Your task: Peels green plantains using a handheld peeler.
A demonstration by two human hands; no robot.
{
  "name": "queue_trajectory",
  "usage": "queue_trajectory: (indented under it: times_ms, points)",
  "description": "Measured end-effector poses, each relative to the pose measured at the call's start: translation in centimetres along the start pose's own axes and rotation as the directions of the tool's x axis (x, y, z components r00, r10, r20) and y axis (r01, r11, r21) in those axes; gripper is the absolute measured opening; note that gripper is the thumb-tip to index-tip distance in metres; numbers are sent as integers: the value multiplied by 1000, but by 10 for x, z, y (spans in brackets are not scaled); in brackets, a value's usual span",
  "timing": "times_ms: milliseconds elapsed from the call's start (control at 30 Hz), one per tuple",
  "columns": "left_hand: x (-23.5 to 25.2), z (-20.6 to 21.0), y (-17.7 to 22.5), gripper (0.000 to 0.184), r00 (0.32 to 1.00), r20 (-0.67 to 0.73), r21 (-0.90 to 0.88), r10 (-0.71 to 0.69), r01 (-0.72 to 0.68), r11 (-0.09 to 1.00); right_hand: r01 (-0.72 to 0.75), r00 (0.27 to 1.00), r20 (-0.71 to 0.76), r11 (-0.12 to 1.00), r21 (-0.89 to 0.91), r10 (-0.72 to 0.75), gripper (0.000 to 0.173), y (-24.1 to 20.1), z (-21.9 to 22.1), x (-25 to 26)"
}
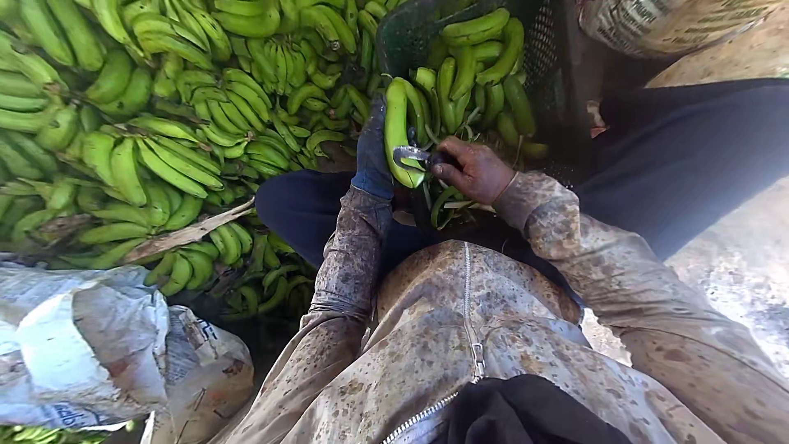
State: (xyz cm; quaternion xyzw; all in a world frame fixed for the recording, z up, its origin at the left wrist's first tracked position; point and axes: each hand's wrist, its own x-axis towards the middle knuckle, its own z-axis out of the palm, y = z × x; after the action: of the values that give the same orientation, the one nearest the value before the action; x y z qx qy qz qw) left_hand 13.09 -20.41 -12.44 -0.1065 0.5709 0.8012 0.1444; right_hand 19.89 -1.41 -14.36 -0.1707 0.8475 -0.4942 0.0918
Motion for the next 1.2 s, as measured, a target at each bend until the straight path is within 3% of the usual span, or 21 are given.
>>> queue_trajectory:
  times_ms: [100,200,267,333,400,467,533,633,767,833,900,967,1033,1067,1133,1200]
  points:
    - [-23,10,-13,42,974,184,135,-136,112,985,-237,964,-141,969,-74,225,42,16,-25,24]
    - [-33,9,-12,47,905,312,37,-289,293,955,-395,896,-260,913,-101,359,50,40,-62,37]
    - [-26,2,-7,51,924,254,-61,-286,311,949,-322,918,-271,943,-84,289,47,36,-63,26]
    - [-8,-10,-6,52,964,179,-126,-196,220,967,-152,965,-225,987,-59,135,42,19,-46,12]
    - [5,-20,-6,47,991,113,-84,-77,87,993,19,993,-119,999,-44,-24,39,5,-20,-2]
    - [7,-8,-4,42,996,48,-56,-76,79,995,91,996,-2,993,-73,-91,42,3,-5,-2]
    - [-9,-1,-4,43,985,130,39,-115,111,993,-21,1000,14,996,-86,22,43,11,-9,10]
    - [-19,-1,-10,45,950,225,31,-219,217,976,-247,966,-105,962,-115,236,46,24,-38,31]
    - [-26,-16,-12,57,946,171,223,-277,236,946,-419,906,-136,898,-138,401,53,22,-42,35]
    - [-37,-22,-14,52,950,182,270,-255,201,942,-591,804,-179,796,-129,567,58,30,-41,36]
    - [-42,-20,-14,41,948,257,192,-188,141,971,-703,701,-235,707,-70,674,62,46,-56,34]
    - [-32,-17,-19,48,921,337,-85,-195,236,968,-653,725,-282,757,6,628,60,43,-69,29]
    - [-14,-16,-18,67,911,346,-216,-224,310,926,-494,826,-305,869,14,474,54,29,-68,24]
    - [-8,-16,-18,70,928,313,-213,-203,277,937,-393,879,-288,919,10,379,50,24,-59,18]
    - [-2,-18,-19,55,969,230,-118,-87,117,986,-168,966,-197,986,15,168,42,13,-35,2]
    - [3,-20,-16,48,982,191,12,6,-8,1000,26,998,-64,1000,13,-25,37,7,-14,-8]
